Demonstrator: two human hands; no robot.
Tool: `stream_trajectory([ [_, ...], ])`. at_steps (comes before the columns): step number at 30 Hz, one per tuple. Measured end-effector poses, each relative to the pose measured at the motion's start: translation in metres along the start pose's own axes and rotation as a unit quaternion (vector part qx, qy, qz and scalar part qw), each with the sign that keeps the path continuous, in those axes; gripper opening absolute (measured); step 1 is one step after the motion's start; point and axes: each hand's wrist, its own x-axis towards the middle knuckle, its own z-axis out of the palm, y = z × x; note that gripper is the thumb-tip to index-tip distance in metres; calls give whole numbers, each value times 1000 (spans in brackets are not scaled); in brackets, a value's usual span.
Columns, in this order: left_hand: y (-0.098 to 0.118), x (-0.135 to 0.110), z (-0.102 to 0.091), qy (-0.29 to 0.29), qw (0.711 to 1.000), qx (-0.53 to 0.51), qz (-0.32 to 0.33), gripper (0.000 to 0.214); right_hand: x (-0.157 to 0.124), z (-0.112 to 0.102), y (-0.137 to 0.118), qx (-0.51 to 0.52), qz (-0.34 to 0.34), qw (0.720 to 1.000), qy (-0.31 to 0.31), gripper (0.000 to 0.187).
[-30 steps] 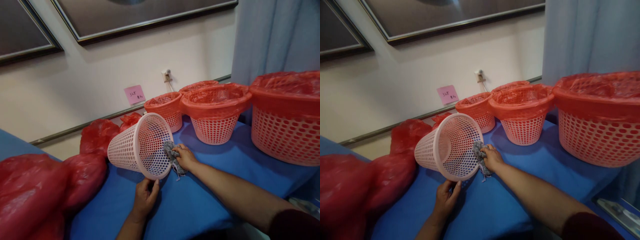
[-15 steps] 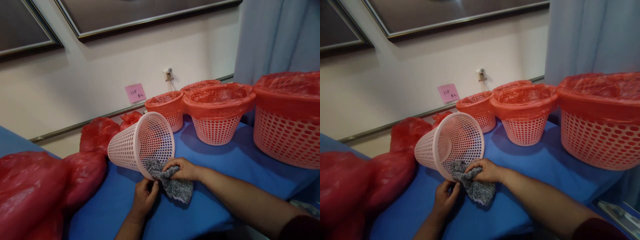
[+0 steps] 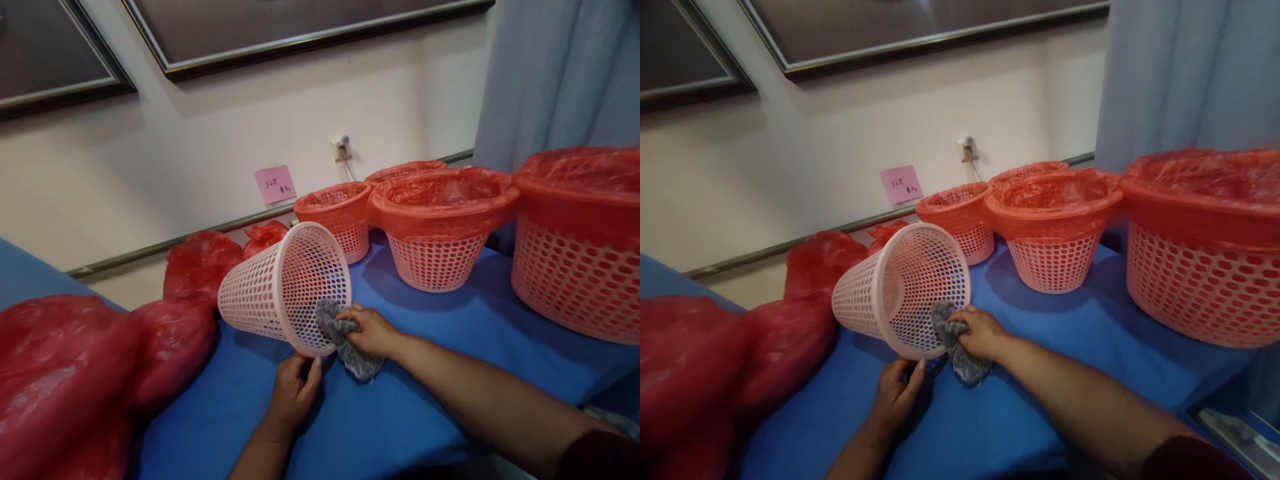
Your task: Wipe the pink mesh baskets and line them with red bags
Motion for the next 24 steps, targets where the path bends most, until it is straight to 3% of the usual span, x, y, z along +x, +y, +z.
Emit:
stream_trajectory([
  [5,-2,-2,-5,3,999,-38,31,18,-18,5,-34,169,-172,969,-54,43],
  [8,-2,-2,-7,-21,998,-35,49,17,-21,3,-46,245,-168,954,-47,31],
  [11,-2,-3,-6,-49,997,-22,55,19,-20,2,-49,267,-157,950,-36,31],
  [16,-2,-4,0,-27,998,16,47,19,-14,5,-29,147,-141,977,-58,49],
  [20,2,-5,-1,24,998,29,44,21,-3,1,-7,-25,-46,997,-55,55],
  [24,0,-10,-6,95,995,18,33,23,4,-6,-1,-113,31,993,-9,59],
])
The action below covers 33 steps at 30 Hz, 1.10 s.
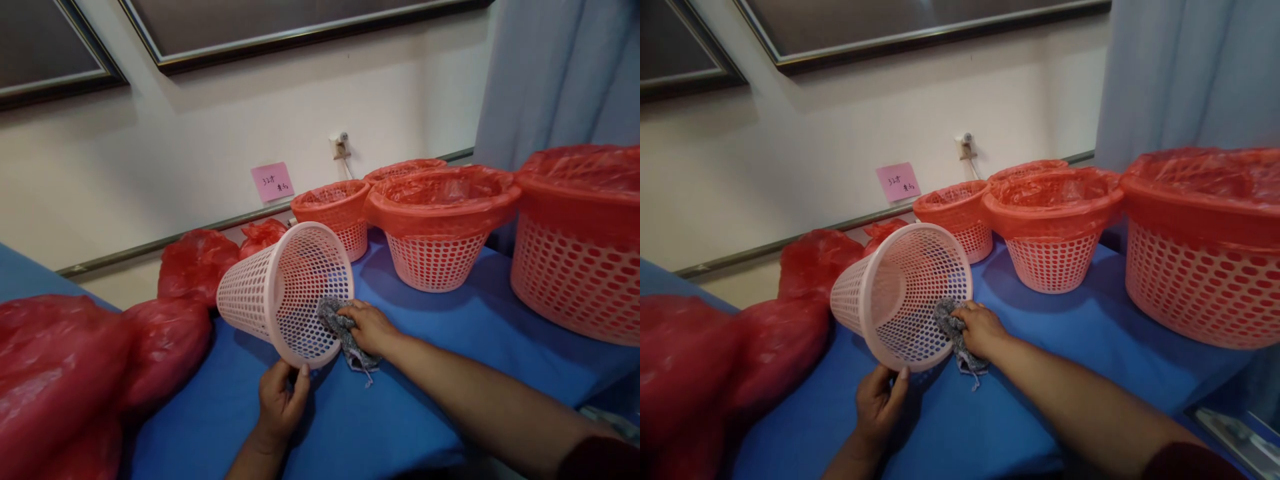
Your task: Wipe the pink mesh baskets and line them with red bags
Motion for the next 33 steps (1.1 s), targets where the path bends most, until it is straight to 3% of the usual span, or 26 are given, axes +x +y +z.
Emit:
stream_trajectory([
  [2,-2,-3,-1,52,998,-3,-30,24,-1,-1,-3,-8,-15,1000,-3,59],
  [5,-2,-3,1,117,990,-13,-79,24,-9,1,-12,9,-99,994,-44,59],
  [7,1,0,4,114,990,-6,-87,24,-14,3,-16,29,-145,987,-56,59],
  [10,8,7,6,76,994,39,-66,26,-18,4,-17,62,-157,985,-42,58],
  [16,12,8,0,58,997,58,-2,25,-8,5,-5,54,-94,993,-48,57],
  [21,10,0,-8,75,995,56,-33,29,6,0,11,-8,23,998,56,54],
  [29,14,-1,-7,85,995,42,-1,28,15,-13,26,1,65,979,192,59],
  [33,15,0,-5,82,996,37,-5,29,12,-4,19,0,40,991,131,61],
])
